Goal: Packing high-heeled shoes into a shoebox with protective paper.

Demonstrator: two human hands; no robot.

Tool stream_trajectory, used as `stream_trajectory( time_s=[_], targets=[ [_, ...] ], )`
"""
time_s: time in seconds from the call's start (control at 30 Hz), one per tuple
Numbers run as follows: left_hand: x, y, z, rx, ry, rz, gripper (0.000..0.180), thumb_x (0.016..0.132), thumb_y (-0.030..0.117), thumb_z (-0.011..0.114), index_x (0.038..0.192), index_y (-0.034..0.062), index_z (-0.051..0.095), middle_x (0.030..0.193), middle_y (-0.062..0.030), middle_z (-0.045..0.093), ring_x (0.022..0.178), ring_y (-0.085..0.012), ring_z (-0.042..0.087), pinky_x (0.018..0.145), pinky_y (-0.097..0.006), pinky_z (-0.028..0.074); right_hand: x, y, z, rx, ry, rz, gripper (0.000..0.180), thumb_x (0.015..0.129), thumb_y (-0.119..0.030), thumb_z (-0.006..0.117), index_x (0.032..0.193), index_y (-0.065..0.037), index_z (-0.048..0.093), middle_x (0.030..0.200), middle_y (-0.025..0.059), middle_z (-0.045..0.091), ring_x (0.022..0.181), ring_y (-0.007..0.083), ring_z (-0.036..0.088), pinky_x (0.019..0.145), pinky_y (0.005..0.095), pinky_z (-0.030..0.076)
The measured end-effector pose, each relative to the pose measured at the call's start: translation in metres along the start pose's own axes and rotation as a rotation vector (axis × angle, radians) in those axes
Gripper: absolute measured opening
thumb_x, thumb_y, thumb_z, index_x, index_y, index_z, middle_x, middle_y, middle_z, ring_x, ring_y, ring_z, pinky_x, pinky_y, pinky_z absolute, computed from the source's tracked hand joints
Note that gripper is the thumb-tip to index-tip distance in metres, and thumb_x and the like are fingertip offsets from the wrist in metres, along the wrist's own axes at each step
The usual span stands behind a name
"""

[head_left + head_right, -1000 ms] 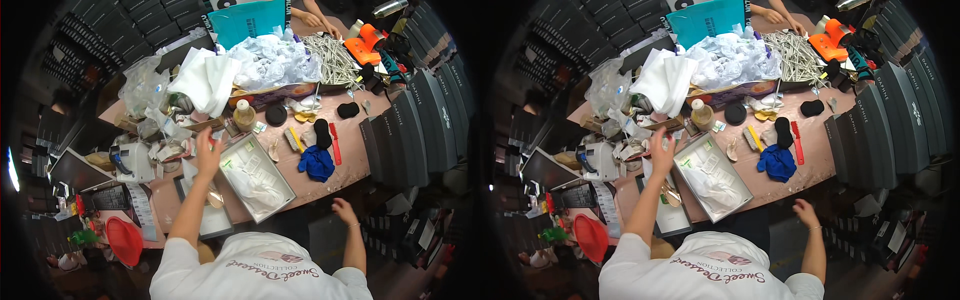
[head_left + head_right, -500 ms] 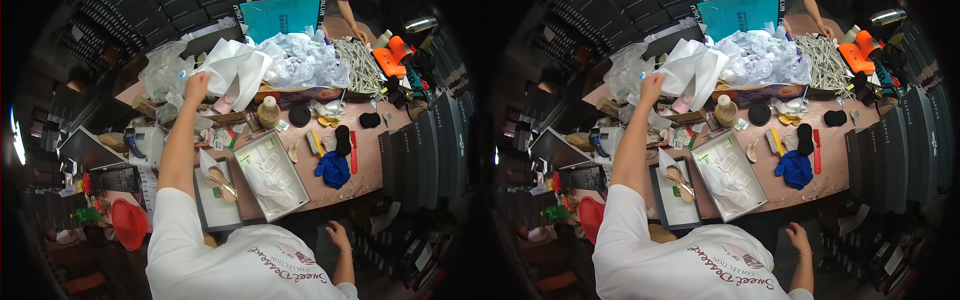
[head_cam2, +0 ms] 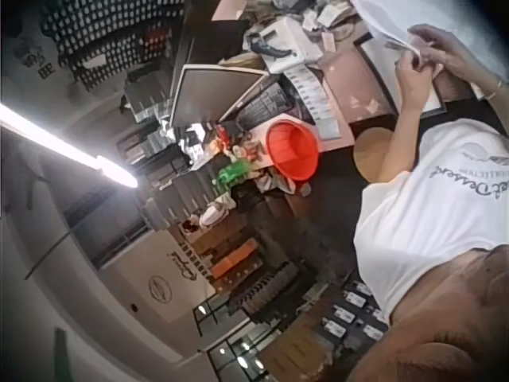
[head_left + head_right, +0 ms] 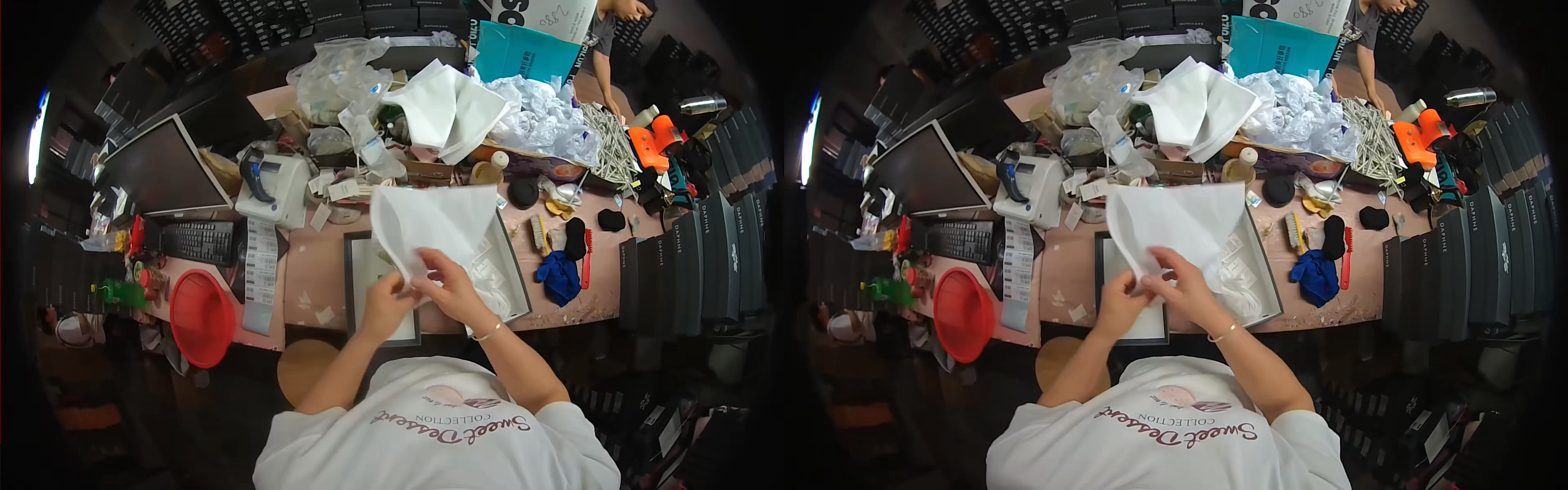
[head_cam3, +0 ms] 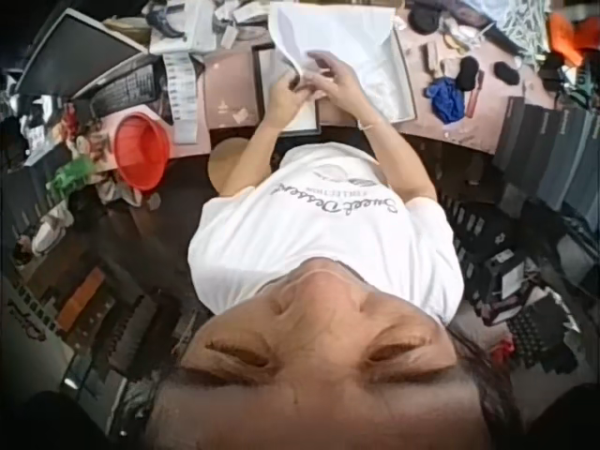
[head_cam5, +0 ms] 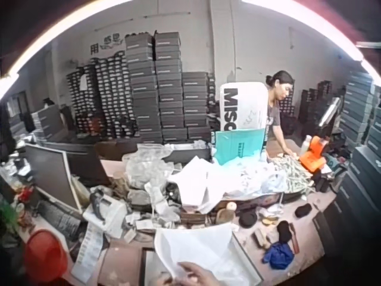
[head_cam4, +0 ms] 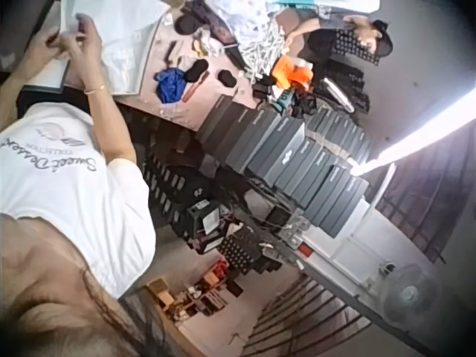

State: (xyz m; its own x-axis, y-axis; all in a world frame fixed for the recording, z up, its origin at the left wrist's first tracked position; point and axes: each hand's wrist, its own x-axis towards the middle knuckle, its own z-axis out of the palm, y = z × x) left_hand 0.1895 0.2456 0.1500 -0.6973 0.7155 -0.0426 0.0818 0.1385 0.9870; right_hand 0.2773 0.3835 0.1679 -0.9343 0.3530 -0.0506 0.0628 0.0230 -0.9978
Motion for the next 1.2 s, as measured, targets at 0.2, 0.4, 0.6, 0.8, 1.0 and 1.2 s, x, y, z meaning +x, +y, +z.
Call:
stream_trajectory(
  time_s=[0.2, 0.4, 0.6, 0.8, 1.0, 1.2],
  targets=[
    [-0.084, -0.043, -0.044, -0.001, 0.147, -0.137, 0.018, 0.079, 0.01, 0.07, 0.081, -0.0006, 0.056, 0.069, -0.0004, 0.046, 0.064, -0.0081, 0.044, 0.057, -0.024, 0.038, -0.01, 0.05, 0.084, 0.132, -0.081, 0.055, 0.016, 0.087, -0.014, 0.062, 0.09, 0.001, 0.063, 0.069, 0.0026, 0.06, 0.063, 0.0088, 0.054, 0.062, 0.0249, 0.047],
    [-0.146, -0.069, -0.089, -0.374, 0.53, -0.471, 0.02, 0.08, 0.006, 0.066, 0.098, -0.0005, 0.063, 0.097, -0.0112, 0.061, 0.087, -0.0156, 0.056, 0.078, -0.029, 0.044, -0.021, 0.051, 0.118, -0.009, -0.398, 0.313, 0.019, 0.091, -0.018, 0.058, 0.087, -0.001, 0.059, 0.071, 0.0009, 0.055, 0.065, 0.0081, 0.05, 0.06, 0.0245, 0.043],
    [-0.142, -0.056, -0.116, 0.82, 0.231, 0.102, 0.024, 0.077, 0.001, 0.058, 0.1, 0.002, 0.062, 0.103, -0.0169, 0.063, 0.111, -0.0349, 0.053, 0.101, -0.051, 0.031, -0.027, 0.038, 0.137, -0.262, -0.793, -0.123, 0.019, 0.086, -0.019, 0.059, 0.089, 0.0, 0.06, 0.079, 0.0174, 0.061, 0.069, 0.0285, 0.058, 0.067, 0.0362, 0.046],
    [-0.134, -0.059, -0.169, 0.166, 0.616, -0.286, 0.02, 0.078, -0.004, 0.056, 0.096, -0.0004, 0.061, 0.091, -0.011, 0.063, 0.089, -0.0251, 0.06, 0.08, -0.032, 0.047, 0.037, 0.057, 0.058, -0.716, -0.053, -0.05, 0.045, 0.077, -0.03, 0.069, 0.11, -0.001, 0.056, 0.1, 0.0188, 0.06, 0.091, 0.0332, 0.059, 0.08, 0.0406, 0.046],
    [-0.088, -0.044, -0.169, 0.307, 0.502, -0.021, 0.029, 0.075, -0.01, 0.049, 0.1, -0.0012, 0.061, 0.091, -0.0121, 0.063, 0.09, -0.0223, 0.061, 0.075, -0.029, 0.047, 0.039, 0.152, 0.063, -1.4, 0.031, -0.248, 0.063, 0.071, -0.032, 0.072, 0.124, -0.007, 0.047, 0.122, 0.0222, 0.047, 0.11, 0.0404, 0.047, 0.099, 0.0536, 0.03],
    [-0.038, -0.019, -0.158, 0.388, 0.15, -0.107, 0.025, 0.076, -0.001, 0.057, 0.1, -0.0017, 0.064, 0.081, -0.0085, 0.064, 0.081, -0.0203, 0.062, 0.072, -0.028, 0.048, 0.055, 0.142, 0.061, -0.786, -0.154, 0.111, 0.052, 0.072, -0.021, 0.063, 0.121, -0.009, 0.054, 0.106, 0.0175, 0.058, 0.088, 0.0293, 0.062, 0.081, 0.0375, 0.048]
  ],
)
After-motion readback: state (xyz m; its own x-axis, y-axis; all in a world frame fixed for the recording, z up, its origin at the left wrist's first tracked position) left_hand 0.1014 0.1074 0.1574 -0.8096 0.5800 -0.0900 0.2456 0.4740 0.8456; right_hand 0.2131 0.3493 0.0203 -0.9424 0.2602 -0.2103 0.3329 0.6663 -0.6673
